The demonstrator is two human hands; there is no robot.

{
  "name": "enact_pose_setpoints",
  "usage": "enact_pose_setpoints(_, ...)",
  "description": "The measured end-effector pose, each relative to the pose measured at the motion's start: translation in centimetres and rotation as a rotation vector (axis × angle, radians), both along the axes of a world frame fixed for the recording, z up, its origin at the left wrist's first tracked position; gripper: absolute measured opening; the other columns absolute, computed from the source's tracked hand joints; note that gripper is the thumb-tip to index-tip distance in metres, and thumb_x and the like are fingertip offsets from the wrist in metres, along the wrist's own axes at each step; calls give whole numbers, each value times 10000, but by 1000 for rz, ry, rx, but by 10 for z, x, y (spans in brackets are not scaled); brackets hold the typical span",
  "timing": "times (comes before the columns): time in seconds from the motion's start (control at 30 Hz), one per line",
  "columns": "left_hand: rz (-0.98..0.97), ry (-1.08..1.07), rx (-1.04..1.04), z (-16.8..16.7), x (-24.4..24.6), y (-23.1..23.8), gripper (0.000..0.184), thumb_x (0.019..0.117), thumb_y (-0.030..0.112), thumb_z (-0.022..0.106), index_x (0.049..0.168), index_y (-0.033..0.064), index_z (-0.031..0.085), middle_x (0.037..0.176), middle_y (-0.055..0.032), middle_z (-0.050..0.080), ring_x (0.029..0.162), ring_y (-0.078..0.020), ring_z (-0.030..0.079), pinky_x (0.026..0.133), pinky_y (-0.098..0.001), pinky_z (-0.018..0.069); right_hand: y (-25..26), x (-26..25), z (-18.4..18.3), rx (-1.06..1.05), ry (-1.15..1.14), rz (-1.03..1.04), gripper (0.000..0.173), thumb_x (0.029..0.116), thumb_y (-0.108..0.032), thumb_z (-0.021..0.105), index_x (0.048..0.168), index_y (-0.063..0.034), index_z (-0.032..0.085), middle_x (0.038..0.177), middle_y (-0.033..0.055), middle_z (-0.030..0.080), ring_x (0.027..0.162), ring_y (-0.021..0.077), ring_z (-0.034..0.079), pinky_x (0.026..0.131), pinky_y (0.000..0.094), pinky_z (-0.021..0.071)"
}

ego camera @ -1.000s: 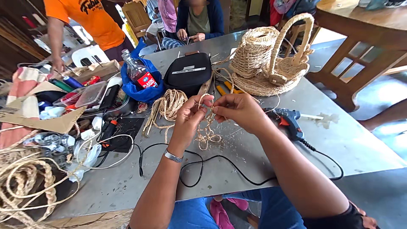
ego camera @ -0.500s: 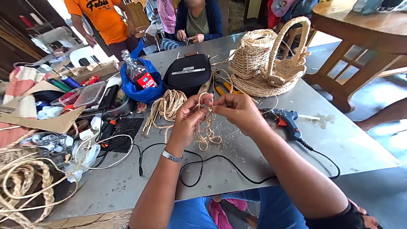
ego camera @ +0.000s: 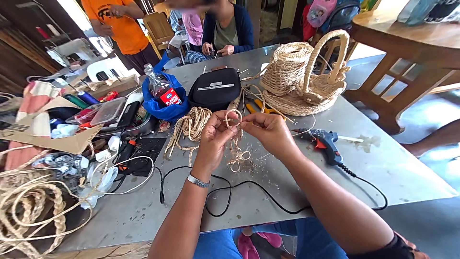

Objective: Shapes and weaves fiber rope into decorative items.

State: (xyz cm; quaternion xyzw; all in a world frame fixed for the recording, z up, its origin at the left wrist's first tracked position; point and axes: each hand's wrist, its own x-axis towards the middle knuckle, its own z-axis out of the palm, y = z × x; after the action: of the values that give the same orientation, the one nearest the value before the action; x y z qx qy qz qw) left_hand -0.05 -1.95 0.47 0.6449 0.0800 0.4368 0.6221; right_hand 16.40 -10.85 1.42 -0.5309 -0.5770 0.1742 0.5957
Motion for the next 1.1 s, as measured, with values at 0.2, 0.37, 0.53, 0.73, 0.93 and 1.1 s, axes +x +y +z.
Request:
enact_pose_setpoints(0.2, 79, 70, -27, -5, 2, 7, 204, 1012, 76, 591, 1214, 99, 602, 1139, -46, 656, 1014, -156, 661, 923, -350, 564, -1, 6, 3, 0, -9, -63, 114, 976, -186, 697, 997, -88, 750, 597, -38, 521, 469, 39, 402, 448, 203, 343)
enact_pose_setpoints(0.37, 128, 65, -59, -3, 3, 3, 220, 1037, 130, 577, 1231, 73, 665, 1098, -63, 697, 930, -147, 691, 854, -309, 588, -2, 7, 4, -34, 3, -53, 119, 977, -194, 697, 999, -100, 766, 569, -52, 477, 460, 34, 374, 443, 197, 317)
enact_pose_setpoints(0.53, 76, 44, -76, -4, 4, 2, 197, 1028, 100, 574, 1193, 62, 675, 1069, -68, 700, 925, -148, 687, 866, -316, 579, -2, 8, 4, -47, 39, -46, 115, 966, -162, 708, 1023, -98, 784, 572, -58, 492, 467, 23, 374, 452, 190, 321)
enact_pose_setpoints(0.73, -7, -2, -85, -3, 0, 2, 136, 1029, 117, 562, 1107, 124, 674, 1006, -27, 687, 894, -113, 672, 833, -286, 572, -3, 7, 5, -17, 26, 4, 141, 984, -176, 695, 1065, -105, 786, 614, -51, 568, 473, 12, 398, 449, 182, 337)
enact_pose_setpoints(0.93, -8, 117, -329, 1, -2, 4, 202, 1083, 171, 453, 1149, 108, 634, 983, -38, 678, 855, -128, 685, 780, -301, 597, -3, 16, 1, -80, 37, 39, 313, 1076, -222, 484, 1028, -79, 759, 636, -31, 542, 468, 40, 408, 433, 204, 346)
enact_pose_setpoints(1.1, -34, 136, -340, 2, -1, 2, 196, 1079, 132, 460, 1156, 84, 634, 1067, -79, 697, 885, -162, 710, 818, -332, 609, -7, 18, 4, -109, 54, 7, 382, 1104, -246, 384, 1129, -96, 734, 652, 1, 540, 454, 67, 403, 401, 211, 316)
